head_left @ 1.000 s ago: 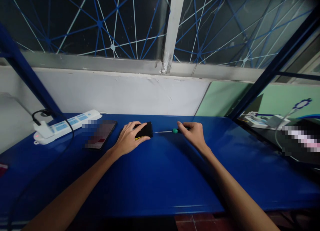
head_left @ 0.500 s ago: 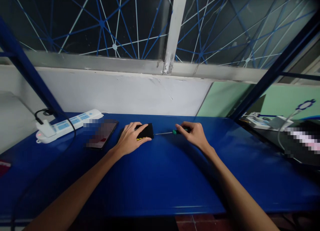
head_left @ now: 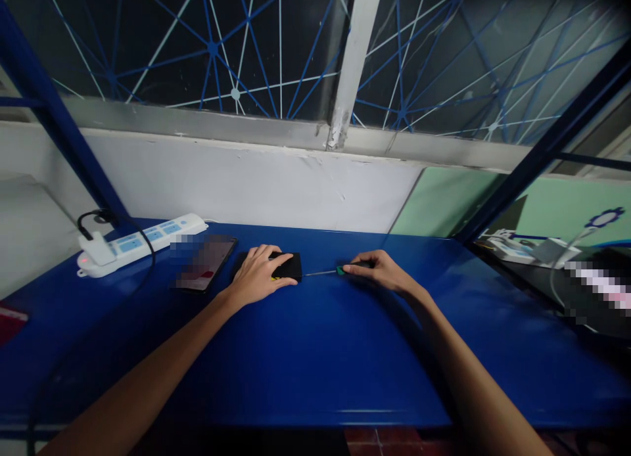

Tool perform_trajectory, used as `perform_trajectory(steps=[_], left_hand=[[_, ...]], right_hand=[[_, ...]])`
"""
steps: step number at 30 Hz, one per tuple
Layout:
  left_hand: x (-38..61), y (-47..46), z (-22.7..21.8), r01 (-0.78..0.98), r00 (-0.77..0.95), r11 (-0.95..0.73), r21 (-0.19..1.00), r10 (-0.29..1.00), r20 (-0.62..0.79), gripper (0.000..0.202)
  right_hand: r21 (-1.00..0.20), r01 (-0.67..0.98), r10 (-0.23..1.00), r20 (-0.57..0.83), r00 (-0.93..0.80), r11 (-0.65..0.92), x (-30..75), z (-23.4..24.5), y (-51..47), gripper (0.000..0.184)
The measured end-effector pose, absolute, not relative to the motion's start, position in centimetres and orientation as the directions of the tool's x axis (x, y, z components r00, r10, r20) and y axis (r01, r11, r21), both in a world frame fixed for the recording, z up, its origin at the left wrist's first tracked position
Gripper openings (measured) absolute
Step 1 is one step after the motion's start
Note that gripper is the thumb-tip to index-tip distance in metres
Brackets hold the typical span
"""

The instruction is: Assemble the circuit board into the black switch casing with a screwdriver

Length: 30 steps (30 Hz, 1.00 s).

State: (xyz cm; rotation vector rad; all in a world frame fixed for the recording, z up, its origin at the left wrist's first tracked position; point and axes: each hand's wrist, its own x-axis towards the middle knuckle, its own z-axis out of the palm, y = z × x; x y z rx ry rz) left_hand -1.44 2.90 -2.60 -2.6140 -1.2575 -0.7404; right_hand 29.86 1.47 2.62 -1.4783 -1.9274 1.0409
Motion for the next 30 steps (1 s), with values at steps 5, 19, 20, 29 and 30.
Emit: perform_trajectory(steps=[5, 19, 20, 29, 30], left_hand=[[-1.43, 2.98, -2.75, 0.774, 0.532, -0.629, 0.065, 0.703, 0.472, 0.059], [-1.50, 3.07, -2.72, 0.766, 0.535, -0.637, 0.081, 0.703, 0.469, 0.059], [-1.51, 3.05, -2.71, 0.765, 0.536, -0.638, 0.082, 0.704, 0.466, 0.059], [-1.53, 2.98, -2.59, 0.763, 0.526, -0.637, 0.109, 0.711, 0.467, 0.058], [-1.53, 2.99, -2.59, 0.763, 0.526, -0.637, 0.111, 0.711, 0.468, 0.059]], right_hand=[[-0.762, 0.622, 0.953, -0.020, -0.301, 0.181, 29.46, 2.62, 1.48, 0.049], [-0.782, 0.600, 0.966, 0.012, -0.259, 0.170, 29.56, 2.17, 1.65, 0.052], [-0.781, 0.597, 0.964, 0.022, -0.266, 0.182, 29.54, 2.18, 1.61, 0.053], [-0.895, 0.444, 0.946, -0.111, -0.305, 0.038, 29.87, 2.98, 1.17, 0.040], [-0.892, 0.448, 0.953, -0.093, -0.289, 0.049, 29.84, 2.92, 1.23, 0.039]])
